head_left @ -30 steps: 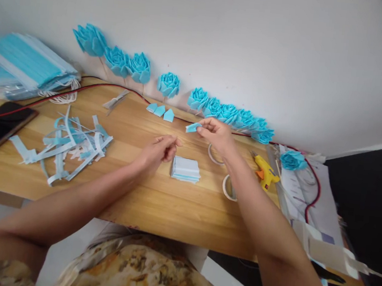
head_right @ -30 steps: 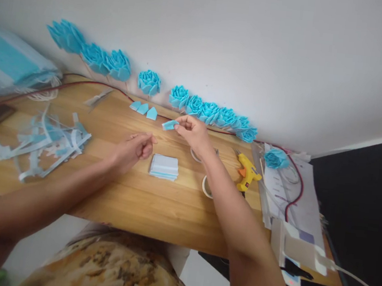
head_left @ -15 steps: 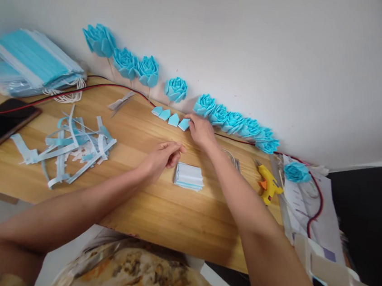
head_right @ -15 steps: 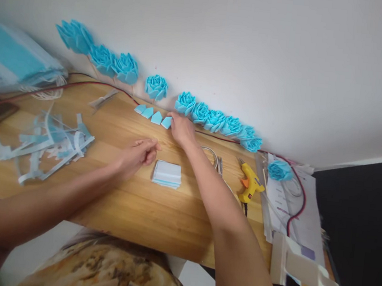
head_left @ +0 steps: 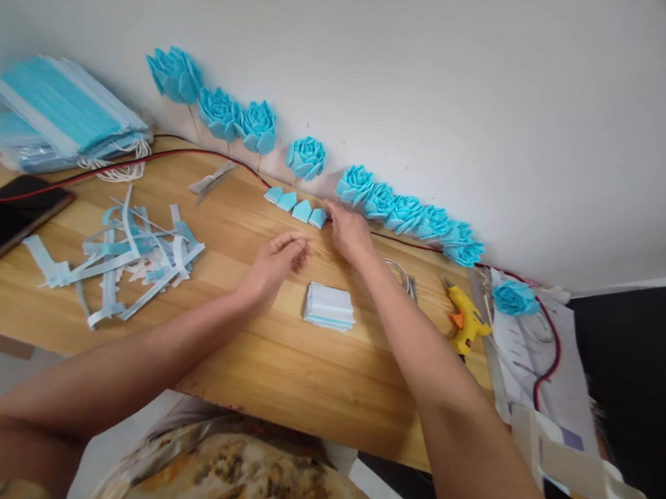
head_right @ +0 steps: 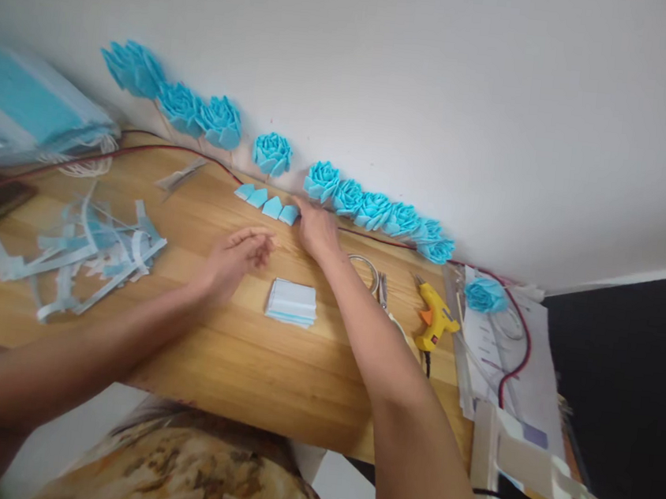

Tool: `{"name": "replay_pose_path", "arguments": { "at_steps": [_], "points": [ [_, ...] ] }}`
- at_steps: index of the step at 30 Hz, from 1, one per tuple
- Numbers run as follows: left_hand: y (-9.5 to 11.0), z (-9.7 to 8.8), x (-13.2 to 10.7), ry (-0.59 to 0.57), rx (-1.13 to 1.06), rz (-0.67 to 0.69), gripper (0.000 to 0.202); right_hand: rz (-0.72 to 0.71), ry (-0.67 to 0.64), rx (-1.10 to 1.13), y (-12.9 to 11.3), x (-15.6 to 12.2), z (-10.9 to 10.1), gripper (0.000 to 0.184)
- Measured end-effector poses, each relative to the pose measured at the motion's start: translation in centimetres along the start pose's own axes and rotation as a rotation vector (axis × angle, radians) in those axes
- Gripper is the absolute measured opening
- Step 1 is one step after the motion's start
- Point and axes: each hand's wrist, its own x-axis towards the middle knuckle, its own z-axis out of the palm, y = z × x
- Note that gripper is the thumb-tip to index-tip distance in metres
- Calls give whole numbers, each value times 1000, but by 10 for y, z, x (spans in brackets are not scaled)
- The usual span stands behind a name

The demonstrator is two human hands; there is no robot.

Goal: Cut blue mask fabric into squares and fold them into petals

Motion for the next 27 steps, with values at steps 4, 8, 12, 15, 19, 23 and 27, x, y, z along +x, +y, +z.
{"name": "replay_pose_path", "arguments": {
  "at_steps": [4,8,12,15,19,23,27],
  "points": [
    [5,-8,11,97,-105,7,28,-93,57,146,6,-19,-7,51],
    [8,-15,19,94,-115,-49,36,-107,157,401,8,-53,-22,44],
    [10,-16,24,64,-84,-54,35,-44,179,623,5,-91,-42,38],
    [10,-16,29,48,-55,-41,31,8,181,701,3,-116,-51,36],
    [9,-18,36,13,-13,-16,29,65,201,709,6,-138,-52,33],
    [8,-20,40,-29,57,0,33,73,180,659,5,-150,-49,32],
    [8,-20,43,1,107,-2,29,-24,135,511,-5,-157,-48,28]
  ]
}}
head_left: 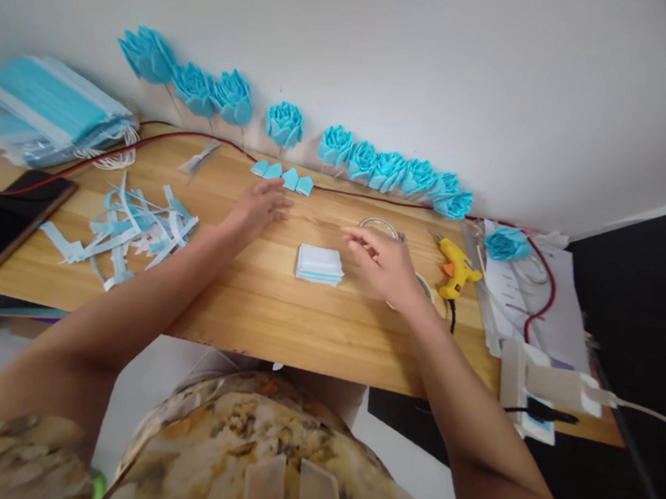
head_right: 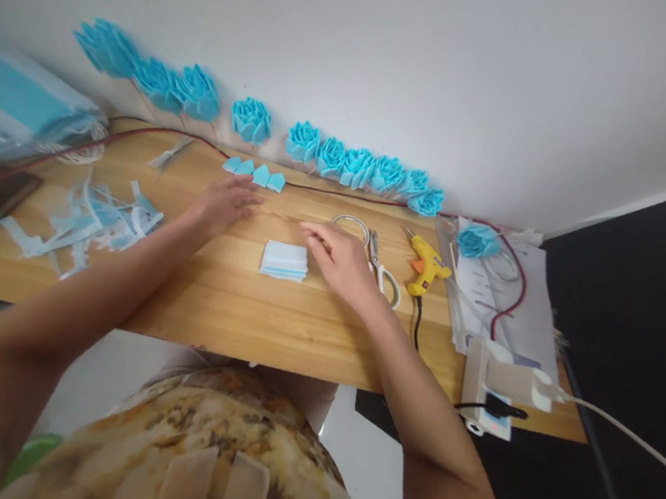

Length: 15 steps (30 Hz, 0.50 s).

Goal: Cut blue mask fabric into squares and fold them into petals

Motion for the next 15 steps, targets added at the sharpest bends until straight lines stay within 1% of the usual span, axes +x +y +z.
{"name": "replay_pose_path", "arguments": {
  "at_steps": [2,4,6,8,10,13,15],
  "points": [
    [1,1,-3,22,8,5,25,-52,-73,-117,-6,-2,2,24],
    [3,6,-11,20,29,18,20,-90,-140,-213,-11,-3,3,22],
    [6,13,-23,-57,69,41,15,-117,-190,-269,-15,-4,3,20],
    [8,22,-36,-179,131,78,9,-135,-226,-302,-18,-4,3,17],
    [7,31,-46,-272,197,80,11,-149,-262,-330,-20,-3,3,16],
    [2,40,-55,-346,269,70,15,-172,-301,-374,-21,-3,7,16],
    [-3,42,-56,-373,313,89,17,-185,-314,-408,-20,-3,12,17]
  ]
}}
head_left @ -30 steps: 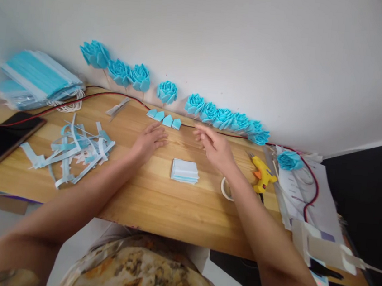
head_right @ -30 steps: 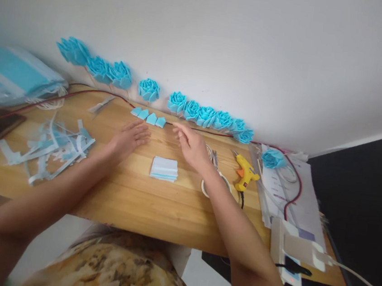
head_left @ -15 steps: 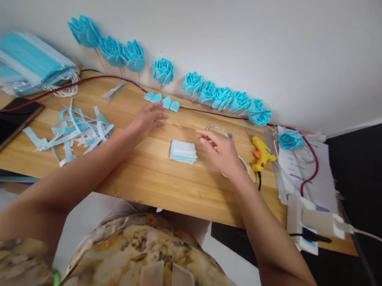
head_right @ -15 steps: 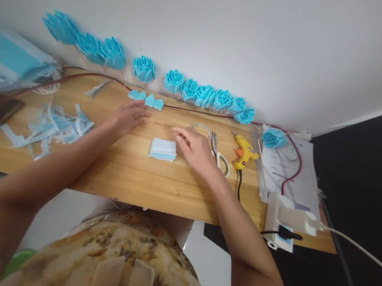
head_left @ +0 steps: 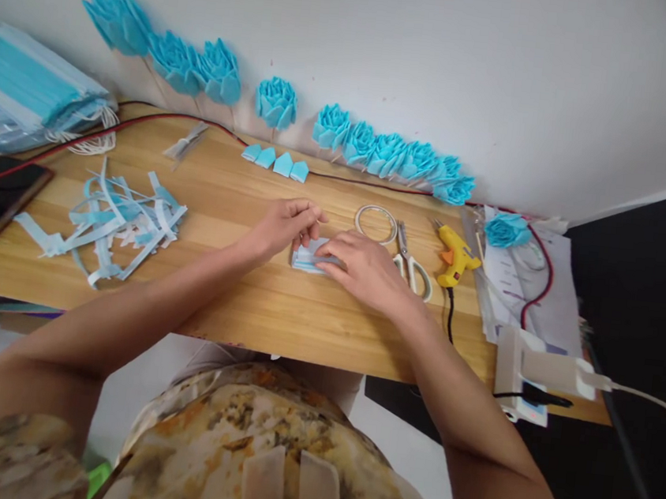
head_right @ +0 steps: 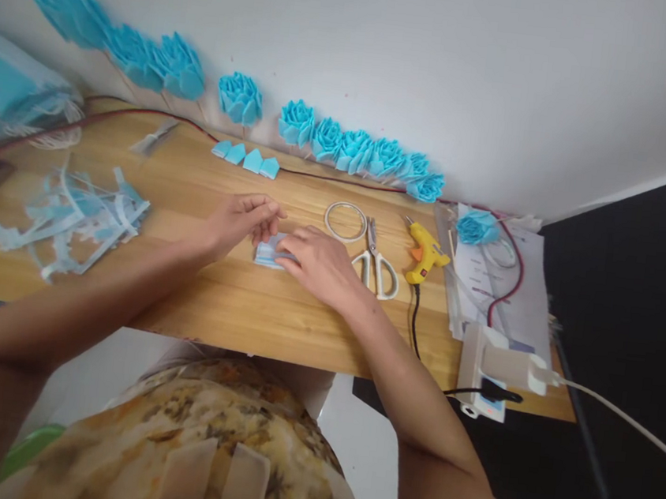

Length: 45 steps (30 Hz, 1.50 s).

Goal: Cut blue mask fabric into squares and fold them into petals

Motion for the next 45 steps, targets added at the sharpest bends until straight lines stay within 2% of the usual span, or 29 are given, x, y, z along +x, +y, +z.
{"name": "replay_pose_path", "arguments": {
  "at_steps": [8,14,19,23,27,29,34,37,41,45],
  "points": [
    [-19,-8,-3,-133,223,86,26,-11,-24,-58,-1,4,25,21],
    [-28,-14,0,-139,322,109,28,34,20,91,5,1,33,10],
    [-32,-18,3,-94,338,192,33,55,72,322,13,0,33,10],
    [-30,-19,1,-129,382,218,36,143,153,501,18,-1,31,12],
    [-29,-19,0,-171,382,230,37,254,173,579,19,-1,30,13],
    [-31,-19,0,-170,367,239,37,260,175,567,18,-1,29,12],
    [-37,-18,3,-122,294,270,33,109,135,355,15,-1,31,13],
    [-36,-17,3,-67,281,272,30,74,127,253,13,-1,34,11],
    [-30,-16,2,-15,283,261,27,81,142,283,13,-1,36,12],
    [-27,-16,0,-16,288,248,25,69,141,321,15,0,36,15]
  ]
}}
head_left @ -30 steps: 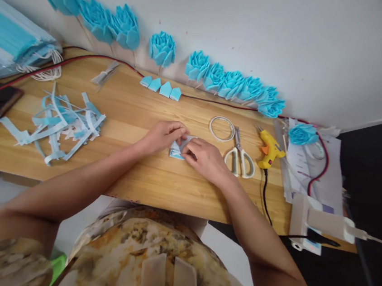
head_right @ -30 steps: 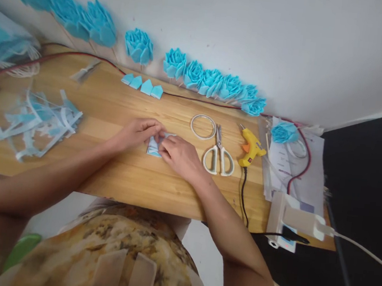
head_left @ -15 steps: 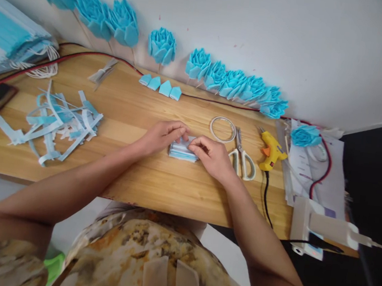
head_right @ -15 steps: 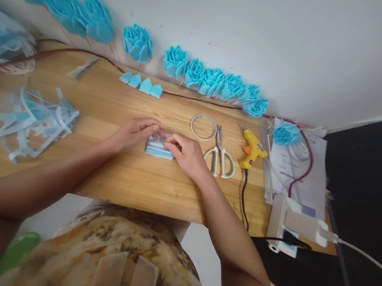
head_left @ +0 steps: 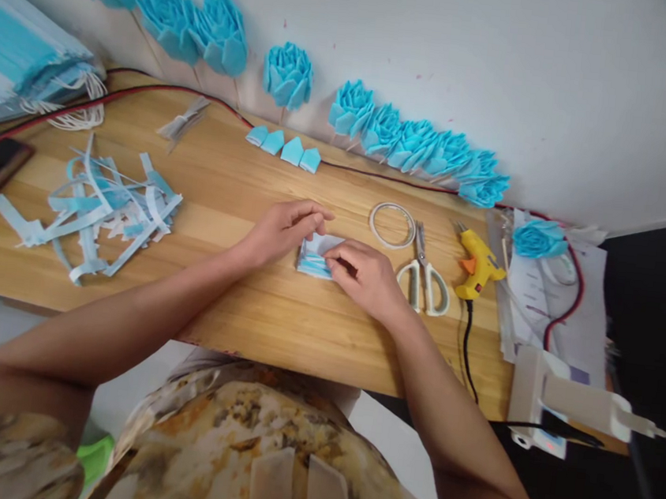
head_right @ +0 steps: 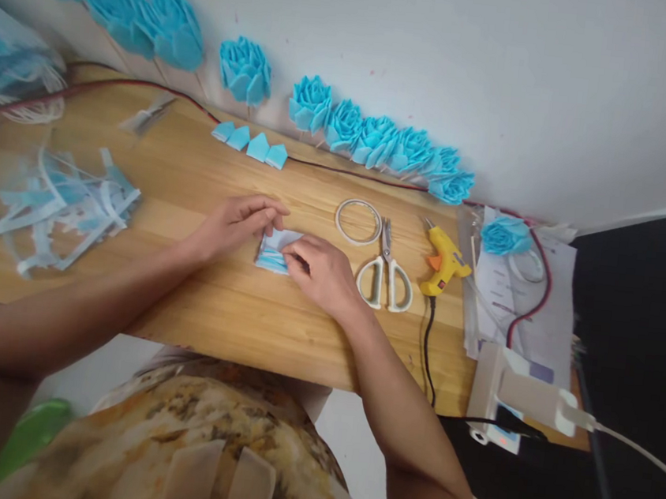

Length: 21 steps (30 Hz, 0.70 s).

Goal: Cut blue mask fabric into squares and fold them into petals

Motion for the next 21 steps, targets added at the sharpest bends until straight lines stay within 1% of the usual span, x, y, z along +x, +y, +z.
{"name": "replay_pose_path", "arguments": {
  "at_steps": [5,10,13,18,21],
  "points": [
    [-2,0,0,-25,-2,-10,27,20,-10,28,-2,0,-3,16],
    [0,-2,-1,-59,44,32,38,127,19,95,-5,0,-9,13],
    [2,-2,-2,-92,66,28,43,158,23,131,-6,0,-10,13],
    [3,-1,-3,-139,21,-34,35,180,30,159,-3,0,-10,14],
    [1,-1,-3,-155,21,-31,34,191,25,168,-2,0,-9,13]
  ]
}}
